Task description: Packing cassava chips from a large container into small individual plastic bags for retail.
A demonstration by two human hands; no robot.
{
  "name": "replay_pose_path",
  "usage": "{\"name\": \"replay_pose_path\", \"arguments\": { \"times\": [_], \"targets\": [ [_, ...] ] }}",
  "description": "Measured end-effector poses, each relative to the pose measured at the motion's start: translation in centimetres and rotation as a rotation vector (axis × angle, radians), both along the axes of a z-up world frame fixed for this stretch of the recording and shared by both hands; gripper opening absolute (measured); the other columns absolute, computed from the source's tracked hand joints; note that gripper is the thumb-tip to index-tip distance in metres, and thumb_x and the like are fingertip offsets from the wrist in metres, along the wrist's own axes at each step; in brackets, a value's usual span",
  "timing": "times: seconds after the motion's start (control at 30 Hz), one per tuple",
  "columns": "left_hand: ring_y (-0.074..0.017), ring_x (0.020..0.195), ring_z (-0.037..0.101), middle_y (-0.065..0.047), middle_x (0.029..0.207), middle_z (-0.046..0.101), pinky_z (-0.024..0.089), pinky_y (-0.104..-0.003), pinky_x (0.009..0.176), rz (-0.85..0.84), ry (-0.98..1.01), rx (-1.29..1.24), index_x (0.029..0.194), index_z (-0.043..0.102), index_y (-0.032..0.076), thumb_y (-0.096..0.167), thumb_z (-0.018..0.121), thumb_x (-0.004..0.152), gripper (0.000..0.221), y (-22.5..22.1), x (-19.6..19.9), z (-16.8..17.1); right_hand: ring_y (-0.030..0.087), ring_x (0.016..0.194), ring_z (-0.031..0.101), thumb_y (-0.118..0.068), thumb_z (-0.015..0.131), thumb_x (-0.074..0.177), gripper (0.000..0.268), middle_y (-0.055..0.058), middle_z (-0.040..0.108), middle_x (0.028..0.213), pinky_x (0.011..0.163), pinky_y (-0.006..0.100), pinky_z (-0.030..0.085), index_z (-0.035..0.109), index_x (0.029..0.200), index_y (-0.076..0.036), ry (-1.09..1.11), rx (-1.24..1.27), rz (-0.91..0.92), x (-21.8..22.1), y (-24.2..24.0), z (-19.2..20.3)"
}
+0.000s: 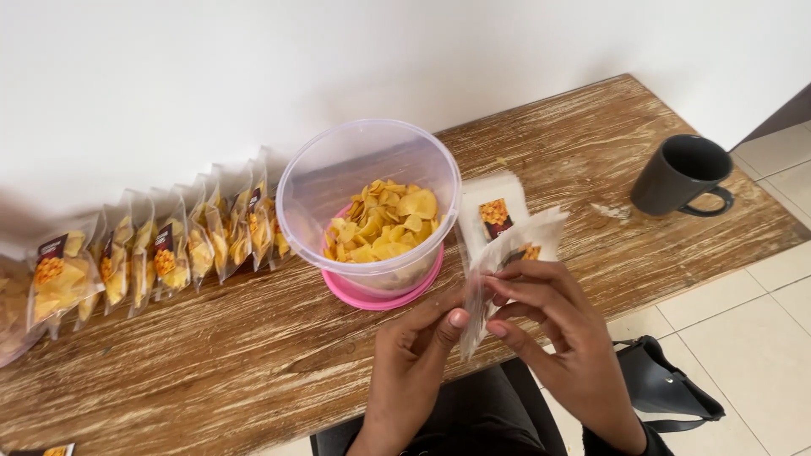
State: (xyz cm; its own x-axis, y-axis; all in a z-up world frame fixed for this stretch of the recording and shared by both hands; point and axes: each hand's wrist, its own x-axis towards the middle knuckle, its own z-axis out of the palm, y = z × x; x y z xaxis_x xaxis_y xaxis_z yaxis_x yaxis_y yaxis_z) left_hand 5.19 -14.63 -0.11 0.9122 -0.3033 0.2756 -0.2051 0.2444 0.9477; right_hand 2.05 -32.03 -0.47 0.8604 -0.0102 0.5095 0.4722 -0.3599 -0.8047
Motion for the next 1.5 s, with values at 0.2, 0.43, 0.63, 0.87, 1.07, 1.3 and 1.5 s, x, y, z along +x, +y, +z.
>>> {"name": "replay_pose_path", "arguments": {
  "times": [0.2, 0.43, 0.63, 0.87, 1.07, 1.3, 1.5],
  "targets": [
    [-0.0238, 0.131, 0.064, -0.018, 0.136, 0.068, 0.051, -0.036, 0.113, 0.003, 0.037, -0.055, 0.129, 0.066, -0.002, 0.017, 0.061, 0.1, 0.035, 1.4, -0.2, -0.3, 0.019, 0.105, 0.072, -0.007, 0.077, 0.083, 0.045, 0.013, 0.056, 0.133, 0.096, 0.032, 0.068, 0.065, 0.126, -0.003, 0.088, 0.209, 0.073, 0.5, 2.3, 0.2],
    [-0.014, 0.094, 0.081, -0.01, 0.106, 0.081, 0.067, -0.024, 0.082, 0.241, -0.212, 0.26, 0.132, 0.063, 0.005, -0.003, 0.066, 0.092, 0.04, 1.4, -0.7, -1.3, 0.009, 0.074, 0.076, -0.007, 0.068, 0.089, 0.04, 0.01, 0.066, 0.139, 0.038, 0.015, 0.035, 0.065, 0.128, -0.01, 0.121, -0.012, -0.142, 0.2, 3.9, 0.0],
    [-0.0174, 0.086, 0.083, -0.009, 0.102, 0.081, 0.072, -0.026, 0.077, 0.354, -0.271, 0.244, 0.117, 0.072, 0.005, -0.004, 0.072, 0.089, 0.029, 1.9, -0.2, -3.1, 0.018, 0.088, 0.08, -0.004, 0.058, 0.102, 0.017, 0.012, 0.078, 0.11, 0.062, 0.024, 0.065, 0.068, 0.115, -0.004, -0.18, -0.253, -0.304, 0.9, 2.6, -0.8],
    [-0.0156, 0.085, 0.083, -0.007, 0.1, 0.082, 0.072, -0.024, 0.072, 0.404, -0.204, 0.149, 0.109, 0.076, 0.007, 0.0, 0.076, 0.087, 0.023, 3.5, -0.6, -1.7, 0.035, 0.137, 0.049, 0.013, 0.054, 0.085, 0.062, 0.015, 0.05, 0.147, 0.113, 0.051, 0.042, 0.05, 0.143, -0.009, 0.042, -0.897, -0.086, 4.9, -4.9, -6.6],
    [-0.0185, 0.077, 0.073, -0.008, 0.093, 0.073, 0.064, -0.028, 0.068, 0.451, -0.503, 0.313, 0.097, 0.065, 0.003, -0.004, 0.074, 0.089, 0.014, 3.1, -1.1, -2.6, 0.025, 0.12, 0.063, -0.035, 0.061, 0.092, 0.038, 0.008, 0.065, 0.13, 0.1, 0.039, 0.05, 0.065, 0.123, -0.013, 0.065, -0.6, -0.05, 1.3, -0.6, -0.9],
    [-0.0447, 0.109, 0.076, -0.034, 0.111, 0.069, 0.066, -0.045, 0.097, 0.447, -1.171, 0.566, 0.107, 0.066, -0.017, -0.007, 0.059, 0.103, 0.013, 5.0, -2.9, 0.3, 0.022, 0.126, 0.069, -0.029, 0.054, 0.098, 0.046, 0.007, 0.067, 0.142, 0.099, 0.033, 0.054, 0.053, 0.14, -0.009, 0.027, -0.49, 0.118, -1.1, 1.6, -3.5],
    [-0.0372, 0.115, 0.079, -0.022, 0.114, 0.074, 0.068, -0.034, 0.084, 0.567, -1.249, 0.746, 0.121, 0.062, -0.003, 0.005, 0.06, 0.11, 0.013, 6.2, -4.3, 0.9, 0.034, 0.11, 0.073, -0.026, 0.059, 0.095, 0.039, 0.02, 0.07, 0.125, 0.1, 0.042, 0.056, 0.06, 0.122, 0.001, -0.367, -0.584, 0.113, -1.1, 1.6, -5.9]
  ]
}}
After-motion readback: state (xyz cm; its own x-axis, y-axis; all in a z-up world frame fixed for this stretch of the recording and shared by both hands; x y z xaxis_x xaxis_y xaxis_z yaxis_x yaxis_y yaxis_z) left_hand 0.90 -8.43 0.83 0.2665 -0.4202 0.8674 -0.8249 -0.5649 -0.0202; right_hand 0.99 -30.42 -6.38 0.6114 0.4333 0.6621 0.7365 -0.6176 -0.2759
